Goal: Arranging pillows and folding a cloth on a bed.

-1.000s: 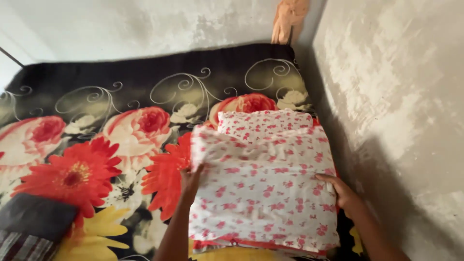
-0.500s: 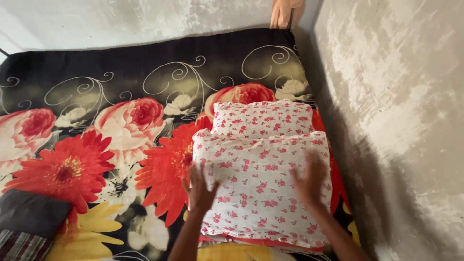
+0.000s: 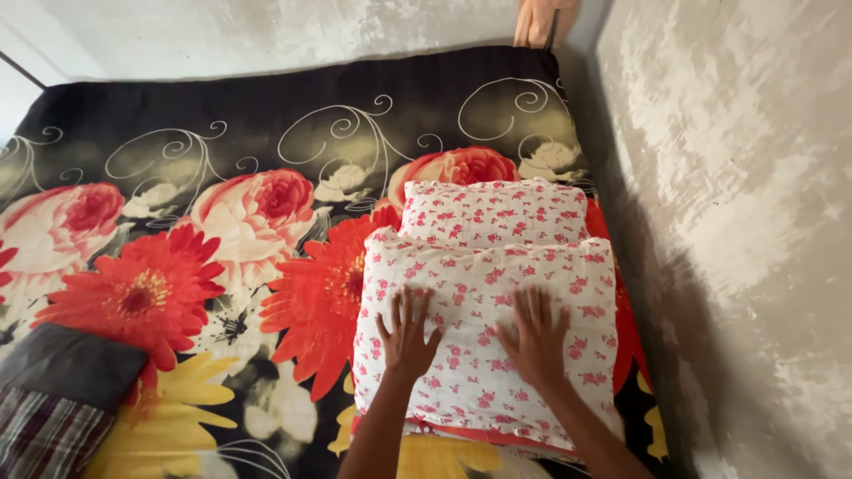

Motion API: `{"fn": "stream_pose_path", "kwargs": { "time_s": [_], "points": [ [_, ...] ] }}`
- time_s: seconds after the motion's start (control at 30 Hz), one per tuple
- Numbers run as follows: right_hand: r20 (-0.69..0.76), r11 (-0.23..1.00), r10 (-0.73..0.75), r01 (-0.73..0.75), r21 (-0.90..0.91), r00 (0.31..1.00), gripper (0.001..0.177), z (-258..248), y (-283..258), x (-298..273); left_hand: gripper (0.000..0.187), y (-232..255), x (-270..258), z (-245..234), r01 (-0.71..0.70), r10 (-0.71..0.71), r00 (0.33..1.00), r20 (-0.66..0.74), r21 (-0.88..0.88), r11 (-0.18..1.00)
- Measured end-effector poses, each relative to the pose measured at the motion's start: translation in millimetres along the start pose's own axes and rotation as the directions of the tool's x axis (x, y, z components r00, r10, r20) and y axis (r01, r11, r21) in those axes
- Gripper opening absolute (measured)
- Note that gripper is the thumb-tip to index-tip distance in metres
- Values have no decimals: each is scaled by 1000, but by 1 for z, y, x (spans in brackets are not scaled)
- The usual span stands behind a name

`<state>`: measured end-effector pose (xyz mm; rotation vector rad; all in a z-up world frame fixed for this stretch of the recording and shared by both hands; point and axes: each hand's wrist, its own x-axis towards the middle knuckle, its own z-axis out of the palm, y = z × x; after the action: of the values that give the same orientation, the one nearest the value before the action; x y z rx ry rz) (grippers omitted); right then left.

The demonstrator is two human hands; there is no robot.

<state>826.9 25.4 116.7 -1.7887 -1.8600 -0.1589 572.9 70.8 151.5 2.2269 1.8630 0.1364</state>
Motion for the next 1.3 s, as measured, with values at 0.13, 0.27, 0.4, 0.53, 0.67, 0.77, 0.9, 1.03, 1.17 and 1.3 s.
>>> {"fn": "stream_pose_path", "kwargs": {
  "time_s": [0.13,0.27,0.4,0.53,0.67,0.77,0.9,1.03,1.17,1.3],
  "points": [
    [-87,994,-102,98,-44,991,79,-19,-7,-39,88,-1,-28,13,-12,-3,994,-109,-135,991],
    [-15,999,-52,52,4,999,78,-20,-14,-38,96,-10,-47,10,51,-57,997,-49,-122,991],
    [38,999,31,-31,22,999,79,-13,-52,-17,99,-22,-68,-30,139,-176,977,-118,-267,954],
    [-11,991,-100,100,92,995,77,-15,-132,3,99,-59,-97,-84,181,-260,940,-219,-327,927],
    [-19,944,-211,209,257,977,71,-26,-237,12,88,-117,-138,-125,235,-350,847,-400,-309,922],
    [-36,891,-285,279,359,958,70,-36,-313,7,71,-157,-180,-150,297,-441,741,-506,-342,892],
    [-3,819,-375,333,467,927,66,-44,-418,-9,58,-213,-251,-195,346,-544,576,-610,-421,838],
    [-36,762,-422,377,527,906,64,-44,-509,-32,57,-284,-314,-212,384,-584,514,-629,-440,812],
    [-65,738,-437,399,545,897,63,-45,-588,-51,52,-349,-364,-235,419,-612,443,-655,-452,787],
    [-50,712,-453,395,580,890,61,-33,-654,-70,48,-396,-403,-265,430,-622,436,-651,-456,779]
  ]
}}
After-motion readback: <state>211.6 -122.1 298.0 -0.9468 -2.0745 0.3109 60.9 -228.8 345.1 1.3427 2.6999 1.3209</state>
